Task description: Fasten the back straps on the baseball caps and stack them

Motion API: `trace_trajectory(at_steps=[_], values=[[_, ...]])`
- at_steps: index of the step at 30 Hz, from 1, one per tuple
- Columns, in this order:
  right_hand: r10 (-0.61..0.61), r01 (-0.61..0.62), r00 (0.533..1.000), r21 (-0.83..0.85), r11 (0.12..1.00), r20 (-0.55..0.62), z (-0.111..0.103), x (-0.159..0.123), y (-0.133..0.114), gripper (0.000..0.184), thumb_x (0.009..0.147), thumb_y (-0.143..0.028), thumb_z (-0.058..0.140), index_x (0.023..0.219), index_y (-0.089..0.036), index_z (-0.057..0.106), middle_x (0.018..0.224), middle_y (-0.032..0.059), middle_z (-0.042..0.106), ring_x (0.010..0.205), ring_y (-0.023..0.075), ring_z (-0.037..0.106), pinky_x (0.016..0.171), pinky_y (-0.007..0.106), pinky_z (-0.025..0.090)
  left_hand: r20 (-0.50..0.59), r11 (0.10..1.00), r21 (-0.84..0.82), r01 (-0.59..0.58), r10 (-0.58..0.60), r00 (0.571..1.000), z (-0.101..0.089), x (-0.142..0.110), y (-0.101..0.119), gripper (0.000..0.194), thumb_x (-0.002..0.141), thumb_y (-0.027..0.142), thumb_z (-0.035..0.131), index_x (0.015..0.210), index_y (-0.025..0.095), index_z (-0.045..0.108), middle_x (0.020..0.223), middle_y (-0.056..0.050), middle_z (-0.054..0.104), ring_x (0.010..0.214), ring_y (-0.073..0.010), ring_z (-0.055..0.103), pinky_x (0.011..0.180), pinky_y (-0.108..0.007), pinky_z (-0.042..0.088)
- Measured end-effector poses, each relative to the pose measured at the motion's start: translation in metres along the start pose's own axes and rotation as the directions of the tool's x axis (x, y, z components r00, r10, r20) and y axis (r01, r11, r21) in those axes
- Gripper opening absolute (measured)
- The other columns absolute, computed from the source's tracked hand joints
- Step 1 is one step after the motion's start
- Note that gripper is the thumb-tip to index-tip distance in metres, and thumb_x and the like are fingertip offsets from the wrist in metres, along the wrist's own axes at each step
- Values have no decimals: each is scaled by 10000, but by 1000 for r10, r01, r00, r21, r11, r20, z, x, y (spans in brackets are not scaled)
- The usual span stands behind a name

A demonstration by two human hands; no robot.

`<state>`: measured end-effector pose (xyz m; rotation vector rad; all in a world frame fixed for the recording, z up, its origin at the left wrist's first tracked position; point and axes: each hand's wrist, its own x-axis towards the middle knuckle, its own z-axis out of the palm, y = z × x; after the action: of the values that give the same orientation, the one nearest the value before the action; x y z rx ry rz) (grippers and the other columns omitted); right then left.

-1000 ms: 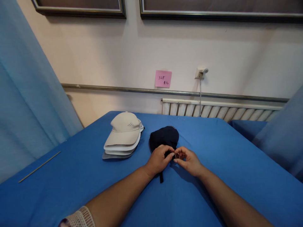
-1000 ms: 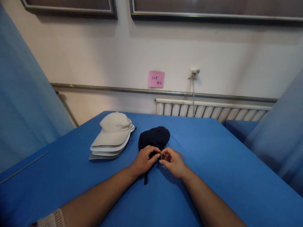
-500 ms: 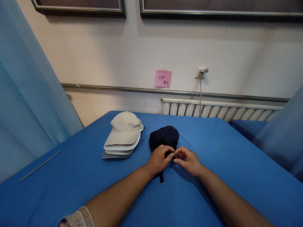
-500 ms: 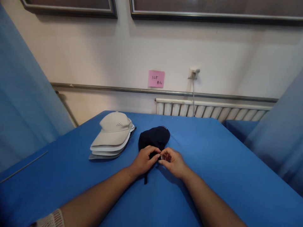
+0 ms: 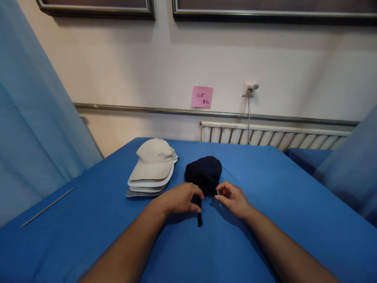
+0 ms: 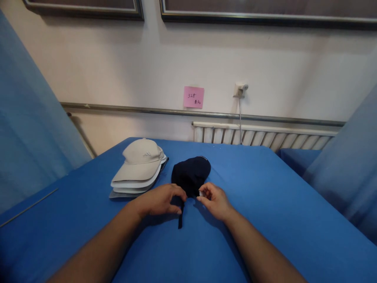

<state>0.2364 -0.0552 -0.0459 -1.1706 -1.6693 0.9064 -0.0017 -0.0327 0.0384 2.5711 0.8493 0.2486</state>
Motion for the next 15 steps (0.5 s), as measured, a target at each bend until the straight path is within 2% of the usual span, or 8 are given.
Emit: trace_trajectory(at_steps=[3, 8, 12, 15], values=[[-3, 3, 1000, -20, 1000, -5, 0, -1, -1, 167, 767, -286, 677, 906, -233, 600, 719, -15, 575, 652, 143, 534, 632, 285, 441, 63, 1000, -3, 27, -27, 998, 9, -3, -3, 451, 596, 276, 842, 1027, 294, 711, 1000, -16, 709, 911, -232, 648, 780, -302, 486], [-17, 17, 1000, -30, 999, 11, 1, -1, -2, 159, 777, -269, 663, 918, -226, 600, 735, -12, 585, 641, 133, 532, 602, 265, 436, 34, 999, 34, -38, 37, 999, 25, 1, 1, 269, 594, 161, 827, 817, 278, 732, 984, -15, 703, 984, -244, 625, 872, -337, 465], [-20, 21, 1000, -56, 998, 13, 1, -2, -1, 159, 784, -259, 647, 931, -214, 606, 738, -15, 575, 651, 126, 531, 614, 256, 441, 127, 995, 96, 0, -13, 992, 26, 6, 11, 298, 659, 183, 784, 940, 244, 703, 991, -40, 679, 958, -231, 613, 828, -316, 476], [-11, 12, 1000, -84, 996, 11, 1, -2, 0, 169, 781, -264, 645, 938, -210, 610, 744, -16, 571, 650, 123, 527, 619, 255, 442, 206, 997, 77, 21, -37, 978, 27, 10, 17, 343, 711, 238, 755, 1043, 222, 672, 1005, -44, 664, 913, -207, 614, 779, -286, 473]])
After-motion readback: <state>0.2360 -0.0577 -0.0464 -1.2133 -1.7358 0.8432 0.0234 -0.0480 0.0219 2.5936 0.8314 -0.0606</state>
